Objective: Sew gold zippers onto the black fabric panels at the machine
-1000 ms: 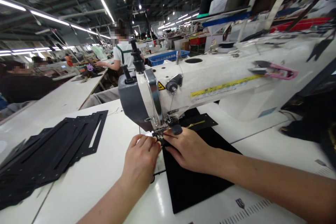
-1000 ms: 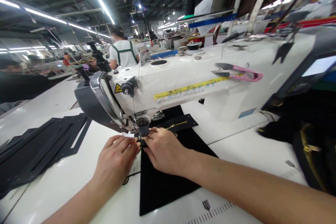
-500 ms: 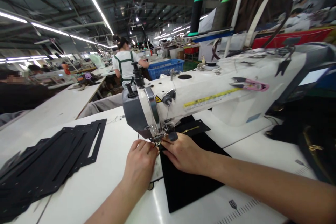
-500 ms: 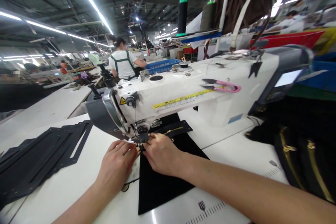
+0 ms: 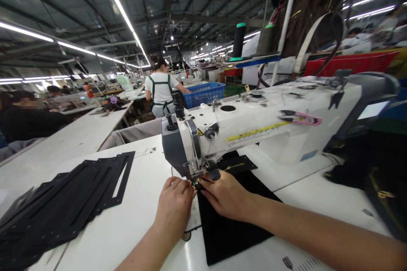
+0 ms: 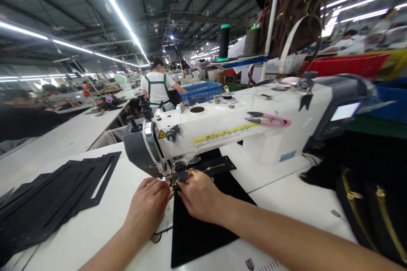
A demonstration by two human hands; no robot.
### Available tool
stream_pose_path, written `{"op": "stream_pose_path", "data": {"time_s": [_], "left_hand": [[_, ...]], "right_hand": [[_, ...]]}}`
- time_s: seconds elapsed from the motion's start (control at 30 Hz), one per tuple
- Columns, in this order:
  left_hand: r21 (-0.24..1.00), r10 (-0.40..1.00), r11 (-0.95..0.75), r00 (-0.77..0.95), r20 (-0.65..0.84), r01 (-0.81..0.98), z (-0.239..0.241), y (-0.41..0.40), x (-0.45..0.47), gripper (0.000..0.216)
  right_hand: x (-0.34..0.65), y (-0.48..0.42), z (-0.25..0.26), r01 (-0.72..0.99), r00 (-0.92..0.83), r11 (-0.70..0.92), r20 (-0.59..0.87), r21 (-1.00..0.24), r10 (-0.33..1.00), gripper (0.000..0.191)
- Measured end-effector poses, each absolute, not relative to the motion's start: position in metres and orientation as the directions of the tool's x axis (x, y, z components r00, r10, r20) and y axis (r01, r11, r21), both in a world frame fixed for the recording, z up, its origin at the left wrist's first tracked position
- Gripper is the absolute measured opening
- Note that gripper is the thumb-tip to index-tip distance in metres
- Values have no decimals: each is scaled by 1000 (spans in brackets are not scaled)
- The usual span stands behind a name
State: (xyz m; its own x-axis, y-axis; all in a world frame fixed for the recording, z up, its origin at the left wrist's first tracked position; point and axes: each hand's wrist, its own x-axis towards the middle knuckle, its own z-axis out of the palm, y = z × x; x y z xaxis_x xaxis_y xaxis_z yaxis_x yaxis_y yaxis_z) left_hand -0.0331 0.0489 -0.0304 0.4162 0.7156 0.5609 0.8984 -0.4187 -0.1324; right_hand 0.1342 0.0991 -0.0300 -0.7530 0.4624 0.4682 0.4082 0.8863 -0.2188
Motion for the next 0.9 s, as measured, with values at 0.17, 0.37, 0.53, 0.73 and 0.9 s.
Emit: {"op": "stream_pose_path", "data": {"time_s": [0.17, 0.37, 0.53, 0.73, 0.9], "left_hand": [[-73, 741, -411, 380, 554, 909, -31, 50, -34, 16], [9, 788, -436, 377, 487, 900, -15, 33, -38, 10], [119, 816, -489, 405, 412, 864, -11, -12, -38, 16], [215, 873, -417, 324, 364, 883, -13, -31, -26, 27], [571, 923, -347, 162, 349, 744, 4, -21, -12, 21]], "right_hand": [[141, 110, -31, 367, -752, 896, 488, -249, 443, 23], [178, 86, -26, 692, -656, 722, 407, -13, 636, 39], [203, 13, -41, 487, -814, 862, 429, 136, 392, 47], [200, -3, -25, 382, -738, 854, 441, -352, 512, 32], [195, 27, 28, 339, -601, 371, 104, -864, 792, 36]]}}
